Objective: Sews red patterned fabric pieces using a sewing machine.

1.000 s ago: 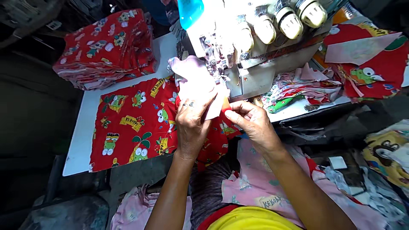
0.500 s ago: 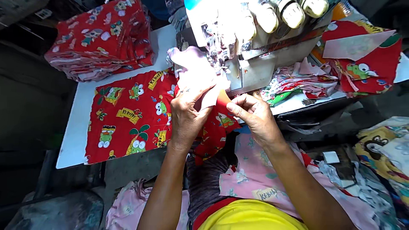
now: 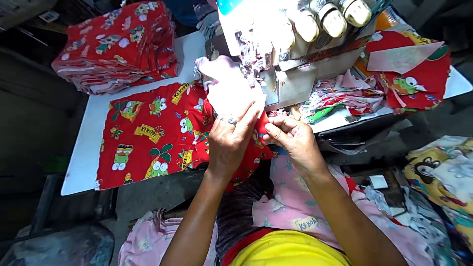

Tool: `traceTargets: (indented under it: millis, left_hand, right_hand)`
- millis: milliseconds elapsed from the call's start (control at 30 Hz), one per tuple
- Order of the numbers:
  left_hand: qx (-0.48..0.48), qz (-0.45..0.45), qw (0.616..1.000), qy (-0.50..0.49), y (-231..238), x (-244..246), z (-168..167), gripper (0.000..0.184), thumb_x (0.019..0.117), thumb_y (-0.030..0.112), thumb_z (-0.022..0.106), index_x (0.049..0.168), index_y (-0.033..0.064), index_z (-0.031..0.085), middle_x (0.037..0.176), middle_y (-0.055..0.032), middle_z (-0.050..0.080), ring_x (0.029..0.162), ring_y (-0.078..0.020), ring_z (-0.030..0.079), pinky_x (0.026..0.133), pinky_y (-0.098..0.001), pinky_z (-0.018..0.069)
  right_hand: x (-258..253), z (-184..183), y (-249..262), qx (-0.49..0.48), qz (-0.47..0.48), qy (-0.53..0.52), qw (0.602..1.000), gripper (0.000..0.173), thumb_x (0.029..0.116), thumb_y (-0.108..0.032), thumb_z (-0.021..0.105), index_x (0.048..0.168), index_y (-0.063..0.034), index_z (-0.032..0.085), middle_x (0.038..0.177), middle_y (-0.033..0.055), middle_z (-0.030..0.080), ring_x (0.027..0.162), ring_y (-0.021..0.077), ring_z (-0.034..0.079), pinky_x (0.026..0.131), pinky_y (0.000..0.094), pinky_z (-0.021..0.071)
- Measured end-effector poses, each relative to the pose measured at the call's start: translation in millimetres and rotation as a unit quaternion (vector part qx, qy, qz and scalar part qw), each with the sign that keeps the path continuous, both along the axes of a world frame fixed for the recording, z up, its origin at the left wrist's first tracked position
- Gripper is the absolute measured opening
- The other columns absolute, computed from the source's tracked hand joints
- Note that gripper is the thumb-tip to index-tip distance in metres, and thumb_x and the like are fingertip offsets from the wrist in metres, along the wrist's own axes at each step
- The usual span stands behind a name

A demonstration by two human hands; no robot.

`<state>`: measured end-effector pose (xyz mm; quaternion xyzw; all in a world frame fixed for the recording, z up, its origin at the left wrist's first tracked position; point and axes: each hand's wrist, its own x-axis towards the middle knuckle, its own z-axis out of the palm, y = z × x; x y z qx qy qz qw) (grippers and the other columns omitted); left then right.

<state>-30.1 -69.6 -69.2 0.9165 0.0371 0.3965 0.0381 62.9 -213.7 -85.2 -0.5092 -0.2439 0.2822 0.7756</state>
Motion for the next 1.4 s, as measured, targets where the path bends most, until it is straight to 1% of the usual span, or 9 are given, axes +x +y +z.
traceTargets:
  millis: [67,167,367,700,800,867,1033,1167,1400]
  left_hand:
    - [-0.003,-0.018,1.0,-0.007,-2.2,-3.3,1.9,0.018,0.0966,0.006,0.068,0.113,0.004,0.077,0.126,-0.0165,0.07,0.115,-0.0291,0.066,0.098,-0.0389,0.0514]
    - [0.016,-0.028,0.999,-0.019,-4.9,-8.1,3.9,0.011,0.0939,0.009,0.073,0.102,0.0079,0.08,0.107,-0.0129,0.073,0.099,-0.0275,0.065,0.087,-0.0393,0.0488]
    - [0.021,-0.039,0.999,-0.004,-6.0,-12.8,7.4,0.01,0.0922,0.011,0.074,0.099,0.0096,0.081,0.092,-0.011,0.072,0.086,-0.0252,0.063,0.081,-0.038,0.0466]
    - [-0.006,-0.031,0.999,0.006,-10.1,-14.0,3.4,0.012,0.0942,0.014,0.073,0.101,0.0115,0.082,0.093,-0.008,0.073,0.086,-0.0225,0.063,0.077,-0.0354,0.0462]
    - [-0.009,-0.042,0.999,-0.02,-7.7,-10.6,-5.0,0.025,0.0898,0.034,0.075,0.101,0.0127,0.08,0.105,-0.0094,0.072,0.1,-0.0248,0.062,0.088,-0.0376,0.0468]
    - [0.001,-0.037,0.999,-0.023,-4.4,-4.9,-16.5,0.046,0.0856,0.05,0.076,0.11,0.0117,0.069,0.126,-0.0141,0.063,0.12,-0.0295,0.055,0.108,-0.0442,0.0361]
    - [0.073,-0.016,0.997,0.025,6.1,-6.9,-33.1,0.033,0.1012,0.006,0.059,0.133,0.0108,0.064,0.144,-0.0095,0.061,0.141,-0.0251,0.05,0.121,-0.0517,0.0257]
    - [0.072,-0.012,0.993,0.092,6.7,-18.9,-3.5,0.039,0.1018,-0.001,0.053,0.136,0.0108,0.067,0.144,-0.0049,0.063,0.138,-0.0216,0.054,0.119,-0.0467,0.0333]
    - [-0.008,0.024,0.973,0.231,23.2,-0.8,58.5,0.041,0.0987,-0.006,0.053,0.134,0.0076,0.067,0.131,-0.0147,0.068,0.117,-0.0357,0.066,0.102,-0.0506,0.0484]
  right_hand:
    - [-0.4,-0.8,-0.3,0.001,-0.003,-0.005,1.0,0.016,0.0986,-0.002,0.064,0.114,0.0005,0.069,0.095,0.0064,0.072,0.078,0.0095,0.071,0.074,0.0247,0.0619]
    - [-0.6,-0.8,-1.0,0.002,-0.009,0.0,1.0,0.015,0.0992,-0.003,0.063,0.112,0.001,0.07,0.094,0.0066,0.071,0.078,0.0098,0.071,0.074,0.0257,0.0622]
    - [-0.3,-1.5,-1.9,0.01,-0.005,-0.003,1.0,0.017,0.0986,0.0,0.062,0.114,0.0025,0.07,0.094,0.0072,0.074,0.078,0.0109,0.073,0.074,0.0262,0.0629]
    - [2.4,-1.4,-1.4,0.015,0.016,0.004,1.0,0.017,0.1,0.0,0.061,0.113,0.0019,0.071,0.094,0.007,0.074,0.079,0.0114,0.073,0.077,0.027,0.0624]
    - [5.7,-1.4,-0.1,0.014,0.01,-0.023,1.0,0.013,0.0985,-0.004,0.065,0.109,-0.0005,0.072,0.094,0.0057,0.073,0.079,0.0096,0.071,0.075,0.0247,0.061]
    - [5.9,0.0,0.9,0.004,-0.018,-0.065,0.998,0.013,0.0955,-0.002,0.069,0.107,-0.001,0.073,0.092,0.0051,0.073,0.075,0.0091,0.07,0.07,0.0234,0.0611]
    - [-4.5,-4.6,-3.4,-0.074,-0.099,-0.192,0.974,0.022,0.0949,-0.007,0.068,0.116,-0.0069,0.067,0.096,0.0014,0.072,0.079,0.0076,0.069,0.07,0.0224,0.0598]
    - [10.4,3.4,7.1,-0.109,-0.149,-0.339,0.922,0.017,0.0969,-0.01,0.066,0.11,-0.0072,0.076,0.099,0.0015,0.069,0.086,0.003,0.065,0.075,0.0169,0.0547]
    - [29.1,23.5,26.0,-0.206,-0.182,-0.526,0.805,0.038,0.0969,0.003,0.059,0.13,-0.0108,0.071,0.102,0.0129,0.058,0.094,0.0238,0.06,0.076,0.0309,0.0516]
